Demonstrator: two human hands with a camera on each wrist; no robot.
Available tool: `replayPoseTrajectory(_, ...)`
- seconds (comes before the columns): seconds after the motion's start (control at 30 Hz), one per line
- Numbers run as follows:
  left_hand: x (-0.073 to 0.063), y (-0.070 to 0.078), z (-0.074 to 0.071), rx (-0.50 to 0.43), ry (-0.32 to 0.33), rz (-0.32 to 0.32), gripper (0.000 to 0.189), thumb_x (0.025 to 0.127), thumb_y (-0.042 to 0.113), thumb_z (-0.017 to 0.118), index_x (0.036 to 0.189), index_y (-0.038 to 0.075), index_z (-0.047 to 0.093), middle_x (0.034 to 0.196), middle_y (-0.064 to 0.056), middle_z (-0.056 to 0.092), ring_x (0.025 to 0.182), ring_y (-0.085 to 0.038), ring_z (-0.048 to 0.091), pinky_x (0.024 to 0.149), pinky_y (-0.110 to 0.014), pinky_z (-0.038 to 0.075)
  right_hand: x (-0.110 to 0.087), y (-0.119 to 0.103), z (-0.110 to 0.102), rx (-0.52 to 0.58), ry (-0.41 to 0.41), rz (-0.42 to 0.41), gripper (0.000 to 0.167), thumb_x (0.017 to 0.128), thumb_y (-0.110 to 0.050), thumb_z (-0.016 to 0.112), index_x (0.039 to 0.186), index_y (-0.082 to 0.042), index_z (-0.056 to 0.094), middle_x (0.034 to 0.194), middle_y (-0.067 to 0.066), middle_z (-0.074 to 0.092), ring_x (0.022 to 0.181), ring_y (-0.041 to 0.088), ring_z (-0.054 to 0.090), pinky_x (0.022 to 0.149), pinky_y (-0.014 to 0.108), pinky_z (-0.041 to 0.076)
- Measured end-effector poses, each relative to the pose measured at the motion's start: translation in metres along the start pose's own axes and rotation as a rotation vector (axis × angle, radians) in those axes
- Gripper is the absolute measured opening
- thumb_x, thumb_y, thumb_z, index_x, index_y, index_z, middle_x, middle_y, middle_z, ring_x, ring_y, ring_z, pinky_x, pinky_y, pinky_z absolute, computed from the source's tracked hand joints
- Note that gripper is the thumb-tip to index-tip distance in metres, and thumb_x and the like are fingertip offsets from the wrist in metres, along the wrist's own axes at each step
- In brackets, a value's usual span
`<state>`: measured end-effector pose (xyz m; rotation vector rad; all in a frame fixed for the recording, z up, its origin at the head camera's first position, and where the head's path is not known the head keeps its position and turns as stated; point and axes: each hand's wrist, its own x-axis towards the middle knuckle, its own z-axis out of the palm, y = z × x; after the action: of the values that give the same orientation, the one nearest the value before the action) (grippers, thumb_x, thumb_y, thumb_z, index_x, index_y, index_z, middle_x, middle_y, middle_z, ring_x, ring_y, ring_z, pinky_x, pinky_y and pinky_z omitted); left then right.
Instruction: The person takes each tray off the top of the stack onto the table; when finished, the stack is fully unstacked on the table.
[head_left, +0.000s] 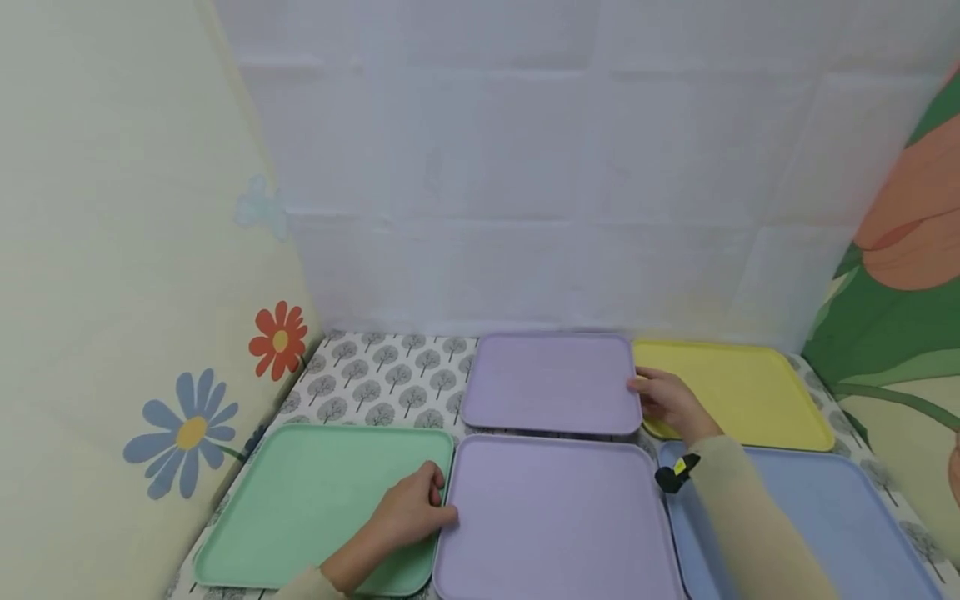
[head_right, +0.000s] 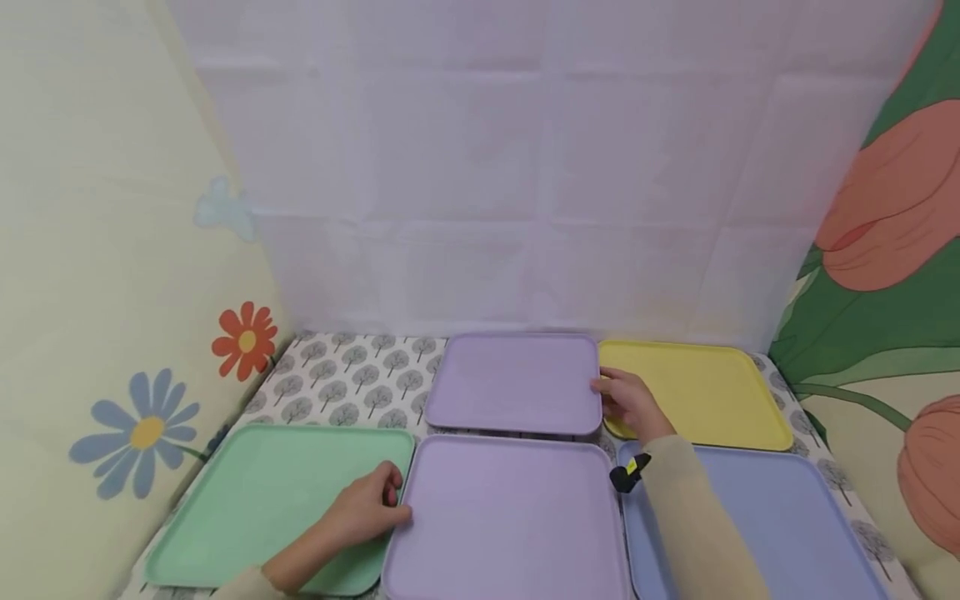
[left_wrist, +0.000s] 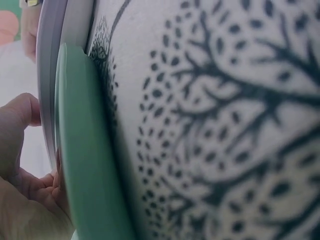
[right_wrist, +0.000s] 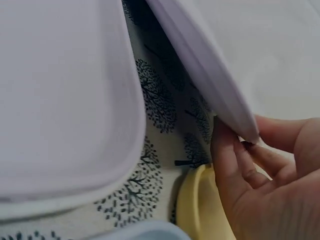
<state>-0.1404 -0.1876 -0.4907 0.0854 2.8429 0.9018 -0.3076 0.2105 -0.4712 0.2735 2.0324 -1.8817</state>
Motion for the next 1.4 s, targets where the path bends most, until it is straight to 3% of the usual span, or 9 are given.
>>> replayPoseTrajectory(0.23,-0.001,-0.001,-0.002,0.021,-0.009,0.006,0.036,0.063,0.030,0.069,0.088,0.016,0.046,0.070,0.006,0.050,0.058,-0.011,0.044,0.050,-0.024,0.036,0.005,0.004,0.002,-0.108,-0.004,0.036,0.058,0.090,-0.013,0.055,0.143,-0.005,0.033,0.081,-0.002,0.062,0.071,0.011,0.058,0.063,0.025,0.049)
replayPoseTrajectory(0.47,0.000,0.000,-0.001,0.011,-0.009,0.032,0.036,0.064,0.029,0.069,0.088,0.015,0.046,0.070,0.006,0.050,0.057,-0.011,0.044,0.050,-0.024,0.036,0.007,0.002,-0.003,-0.192,-0.037,-0.015,0.057,0.089,-0.013,0.053,0.142,-0.002,0.033,0.086,0.001,0.063,0.075,0.012,0.059,0.065,0.027,0.051)
replayPoseTrajectory(0.67,0.002,0.000,-0.002,0.013,-0.018,0.028,0.036,0.065,0.030,0.069,0.088,0.015,0.046,0.070,0.006,0.050,0.057,-0.011,0.044,0.050,-0.025,0.036,0.007,-0.003,0.001,-0.327,-0.005,-0.094,0.053,0.089,-0.011,0.050,0.138,0.004,0.037,0.114,0.022,0.058,0.089,0.020,0.060,0.074,0.035,0.055)
replayPoseTrajectory(0.77,0.002,0.001,-0.004,0.021,-0.016,0.027,0.036,0.064,0.031,0.069,0.087,0.015,0.046,0.069,0.005,0.050,0.057,-0.011,0.044,0.050,-0.025,0.036,0.008,-0.005,0.005,-0.379,0.026,-0.099,0.050,0.090,-0.012,0.050,0.137,0.004,0.040,0.121,0.026,0.054,0.096,0.024,0.059,0.078,0.038,0.055)
replayPoseTrajectory(1.03,0.003,0.002,-0.005,0.019,-0.009,0.038,0.036,0.065,0.031,0.070,0.087,0.015,0.046,0.069,0.006,0.050,0.057,-0.011,0.045,0.050,-0.024,0.036,0.008,-0.008,0.005,-0.358,0.092,-0.096,0.044,0.090,-0.009,0.048,0.131,0.006,0.046,0.094,0.014,0.061,0.074,0.014,0.058,0.066,0.030,0.056)
replayPoseTrajectory(1.4,0.000,0.000,-0.006,0.020,-0.018,0.044,0.035,0.066,0.030,0.069,0.087,0.014,0.046,0.069,0.005,0.050,0.057,-0.011,0.044,0.049,-0.024,0.036,-0.003,-0.007,0.008,-0.448,0.123,-0.134,0.038,0.091,-0.011,0.046,0.125,0.005,0.054,0.100,0.020,0.063,0.073,0.017,0.062,0.065,0.031,0.056)
